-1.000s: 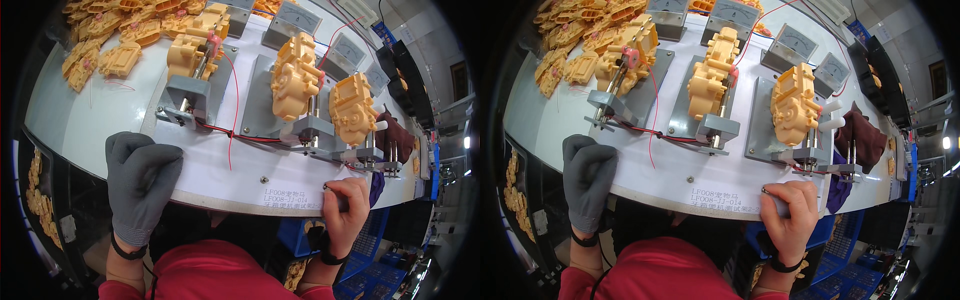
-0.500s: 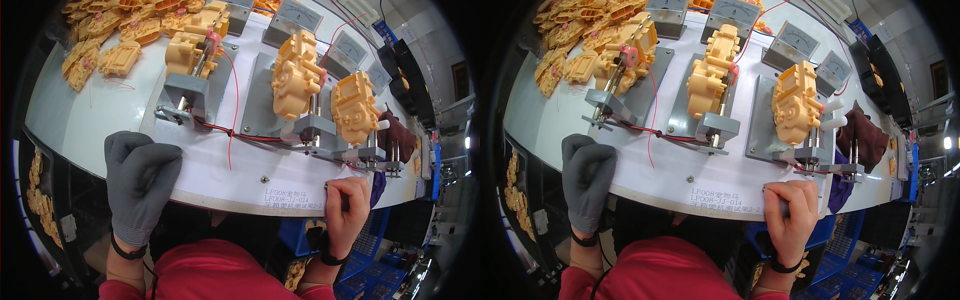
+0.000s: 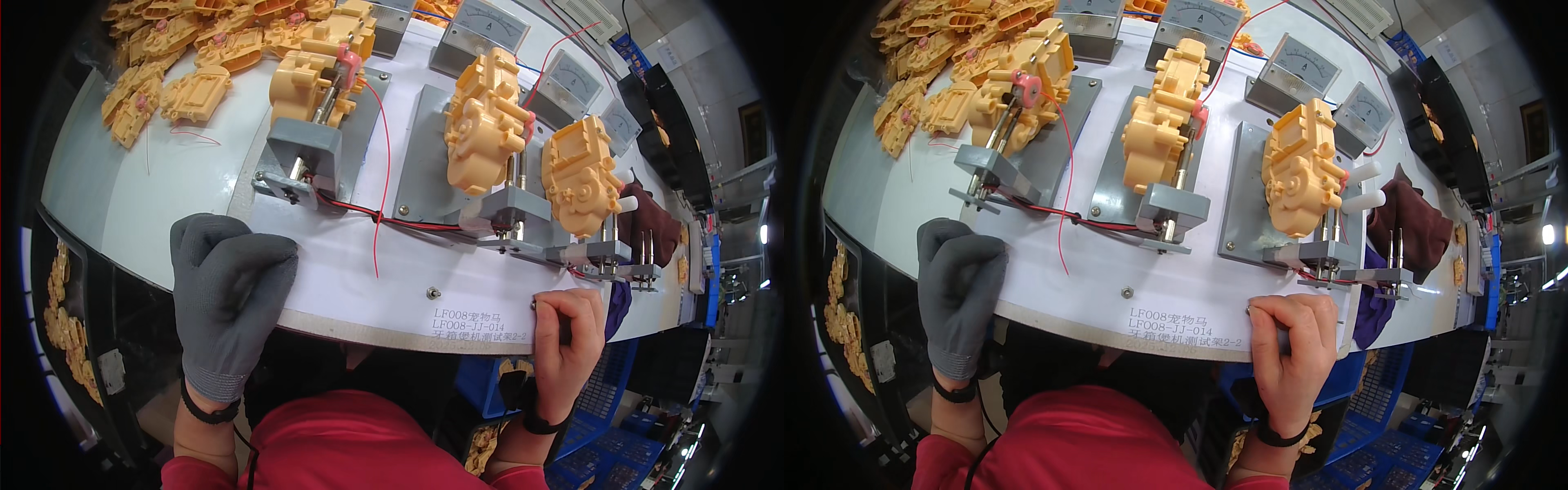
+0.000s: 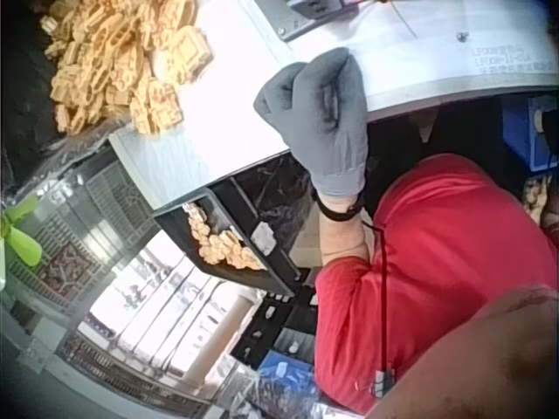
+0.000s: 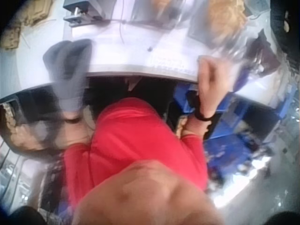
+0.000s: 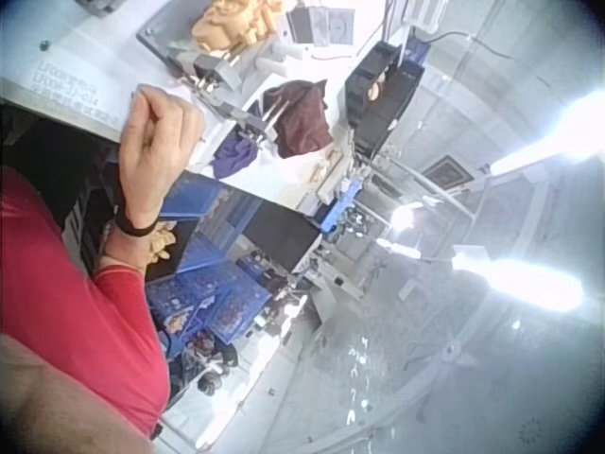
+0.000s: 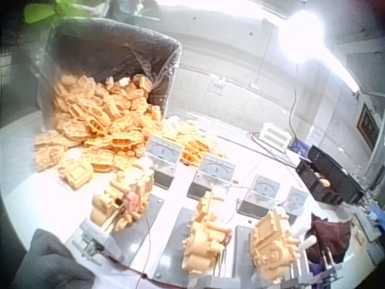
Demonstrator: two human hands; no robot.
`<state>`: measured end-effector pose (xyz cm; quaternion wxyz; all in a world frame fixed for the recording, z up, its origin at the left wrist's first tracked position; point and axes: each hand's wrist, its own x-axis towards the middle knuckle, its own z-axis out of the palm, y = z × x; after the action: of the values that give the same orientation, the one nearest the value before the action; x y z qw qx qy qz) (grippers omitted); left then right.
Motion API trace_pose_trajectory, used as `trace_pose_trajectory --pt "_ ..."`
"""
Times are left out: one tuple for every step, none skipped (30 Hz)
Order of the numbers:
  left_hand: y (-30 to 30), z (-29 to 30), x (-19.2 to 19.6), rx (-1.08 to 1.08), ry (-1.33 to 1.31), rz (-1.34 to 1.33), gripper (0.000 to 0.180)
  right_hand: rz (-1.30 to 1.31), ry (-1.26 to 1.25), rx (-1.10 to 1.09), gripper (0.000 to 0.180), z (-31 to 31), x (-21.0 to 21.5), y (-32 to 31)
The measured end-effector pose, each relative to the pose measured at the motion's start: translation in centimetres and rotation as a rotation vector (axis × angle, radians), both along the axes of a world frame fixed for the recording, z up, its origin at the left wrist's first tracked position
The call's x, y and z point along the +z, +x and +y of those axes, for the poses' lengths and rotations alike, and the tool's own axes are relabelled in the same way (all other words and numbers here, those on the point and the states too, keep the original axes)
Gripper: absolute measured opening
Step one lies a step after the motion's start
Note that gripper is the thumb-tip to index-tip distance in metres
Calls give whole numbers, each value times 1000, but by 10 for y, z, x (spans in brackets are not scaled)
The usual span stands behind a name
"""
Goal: The person places yellow plastic components into a testing jig on a workbench. They connect wires to the components and operate a switch to run a test, then remove the components and place them into a bin. The process is repeated for multiple units.
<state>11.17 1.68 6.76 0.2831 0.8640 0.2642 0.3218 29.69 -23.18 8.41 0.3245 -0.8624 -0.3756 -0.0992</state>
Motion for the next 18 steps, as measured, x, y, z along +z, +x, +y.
trace_pose_trajectory --pt "0 0 0 1 1 -1 21 3 4 -2 10 0 0 0" --pt "0 0 0 4 1 -2 21 7 8 -5 10 0 -1 0" --pt "0 -1 0 5 0 -4 21 0 7 -1 10 -1 -1 0" --pt "0 -1 0 6 0 -6 21 -7 6 3 11 -1 -1 0" --pt "0 -1 0 6 2 -1 21 -13 5 6 11 -1 -1 0" --pt "1 -1 1 4 5 0 21 -16 7 11 12 -1 -1 1" --pt "1 -1 1 1 9 0 21 -19 8 16 12 -1 -1 1" --pt "1 -1 1 -2 6 -1 20 -22 10 20 13 -1 -1 1" --pt "0 -1 2 -4 5 -3 20 -22 9 22 13 -1 -1 1" --pt "0 -1 2 -6 4 -4 20 -23 8 25 13 -1 -1 1" --pt "0 -2 2 -2 1 -11 20 -23 7 27 13 -1 0 2" --pt "1 -2 2 2 -1 -15 20 -19 10 27 13 -1 0 2" --pt "1 -3 2 6 -3 -20 19 -16 13 26 14 -1 0 2" --pt "2 -3 2 9 -4 -16 19 -12 16 25 14 -1 0 2" --pt "2 -3 3 11 -3 -12 19 -20 22 30 14 -1 -1 2" --pt "2 -3 3 13 -3 -8 19 -28 29 35 14 -1 -2 3" --pt "2 -3 3 20 -12 -5 18 -36 34 40 14 -1 -2 3" --pt "2 -3 3 24 -19 -1 18 -35 41 43 15 -1 -2 3"
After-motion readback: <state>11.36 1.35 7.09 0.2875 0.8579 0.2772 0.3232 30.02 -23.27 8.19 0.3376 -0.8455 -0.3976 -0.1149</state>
